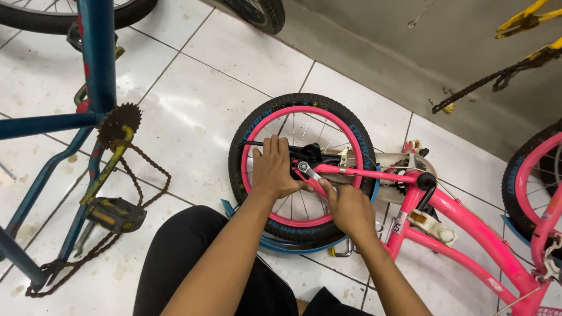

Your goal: Tightening the rear wheel axle nut of a pink bicycle using a wrench and pliers.

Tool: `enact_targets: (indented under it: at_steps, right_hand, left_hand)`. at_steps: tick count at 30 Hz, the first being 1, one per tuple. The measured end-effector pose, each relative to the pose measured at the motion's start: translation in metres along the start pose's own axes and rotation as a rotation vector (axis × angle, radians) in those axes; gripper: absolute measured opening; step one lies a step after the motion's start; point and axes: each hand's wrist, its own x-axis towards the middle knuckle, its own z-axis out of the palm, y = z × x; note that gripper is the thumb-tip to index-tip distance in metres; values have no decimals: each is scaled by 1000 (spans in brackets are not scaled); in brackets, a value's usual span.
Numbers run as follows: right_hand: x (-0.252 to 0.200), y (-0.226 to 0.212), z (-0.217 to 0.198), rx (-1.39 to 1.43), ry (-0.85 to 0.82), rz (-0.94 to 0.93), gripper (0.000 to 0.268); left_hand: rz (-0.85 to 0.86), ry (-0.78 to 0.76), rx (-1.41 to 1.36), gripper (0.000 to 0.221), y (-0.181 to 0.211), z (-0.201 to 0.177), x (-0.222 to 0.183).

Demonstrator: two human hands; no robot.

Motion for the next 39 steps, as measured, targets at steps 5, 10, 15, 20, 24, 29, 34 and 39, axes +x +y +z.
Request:
enact_targets:
  at_steps: [5, 10, 15, 20, 24, 29, 34, 39]
  right_hand:
    - [-8, -6, 10, 159, -10, 80, 78]
    - [-22, -17, 6, 125, -13, 74, 78]
    - [-26, -8, 10, -163, 68, -173, 50]
    - [-35, -10, -5, 98, 24, -117, 48]
    - [-43, -11, -34, 513, 127, -12, 33]
    - [-44, 6, -24, 869, -35, -85, 33]
    - [-49, -13, 47, 1171, -128, -58, 29]
    - [-40, -27, 99, 1319, -36, -146, 28]
  left_hand:
    - [-8, 0, 50, 123, 0, 5, 1]
    - [-18, 4, -74, 118, -2, 9, 3]
    - [30, 56, -379, 119, -16, 45, 19]
    - [45, 97, -428, 104, -11, 41, 14]
    - [2, 41, -394, 98, -7, 29, 16]
    - [-27, -228, -172, 89, -14, 11, 33]
    - [-72, -61, -333, 37, -8, -34, 19]
    - [-108, -154, -406, 22, -1, -32, 12]
